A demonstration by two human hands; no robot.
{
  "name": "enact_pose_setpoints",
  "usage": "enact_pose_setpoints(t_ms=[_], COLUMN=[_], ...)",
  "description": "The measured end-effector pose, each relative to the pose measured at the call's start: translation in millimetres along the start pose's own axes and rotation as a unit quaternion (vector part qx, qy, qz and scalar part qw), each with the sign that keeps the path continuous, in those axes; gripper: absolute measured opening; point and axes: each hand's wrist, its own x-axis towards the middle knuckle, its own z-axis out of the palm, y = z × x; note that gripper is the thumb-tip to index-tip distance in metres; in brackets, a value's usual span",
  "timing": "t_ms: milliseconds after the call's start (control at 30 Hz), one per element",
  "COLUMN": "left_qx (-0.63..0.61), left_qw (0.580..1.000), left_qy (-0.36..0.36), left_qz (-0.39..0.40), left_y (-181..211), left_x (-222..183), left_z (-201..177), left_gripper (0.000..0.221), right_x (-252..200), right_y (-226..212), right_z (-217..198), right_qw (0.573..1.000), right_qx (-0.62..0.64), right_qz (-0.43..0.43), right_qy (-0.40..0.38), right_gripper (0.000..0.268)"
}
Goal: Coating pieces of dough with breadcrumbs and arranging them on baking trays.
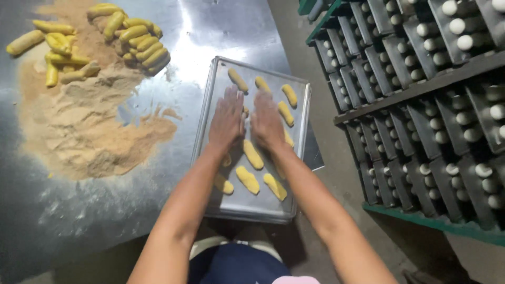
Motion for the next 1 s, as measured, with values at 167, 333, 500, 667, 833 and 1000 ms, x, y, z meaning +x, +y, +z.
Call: enact_pose_setpoints(t_ms=[167, 333, 500, 667, 833, 1000], left_qx=[0.004, 0.018, 0.049, -0.032, -0.019, 0.011], left_qw=[0.999, 0.997, 0.995, 0.995, 0.999, 0.997], left_qy=[-0.051, -0.074, -0.082, -0.086, -0.043, -0.081], left_qz=[0.011, 0.014, 0.018, -0.035, 0.010, 0.005], left_y=[-20.9, -20.3, -14.8, 2.6, -0.6, -1.5], left_x=[20.9, 21.1, 23.3, 46.4, 40.9, 35.4], left_z=[9.5, 7.2, 5.7, 0.9, 18.6, 12.8], left_gripper=[0.067, 0.070, 0.070, 0.072, 0.076, 0.078], right_x=[9.3, 10.8, 10.5, 0.5, -20.4, -20.7], right_y=[-4.8, -7.1, 1.2, 36.1, 41.8, 40.0], right_z=[12.8, 14.1, 11.7, -18.9, -24.9, -20.3], right_qw=[0.997, 0.996, 0.996, 0.999, 0.992, 0.989], right_qx=[-0.042, -0.047, -0.054, 0.010, -0.090, -0.084], right_qz=[-0.020, 0.003, -0.006, -0.002, 0.033, 0.055], right_qy=[-0.062, -0.075, -0.073, -0.032, -0.085, -0.109], right_gripper=[0.064, 0.065, 0.069, 0.060, 0.064, 0.066])
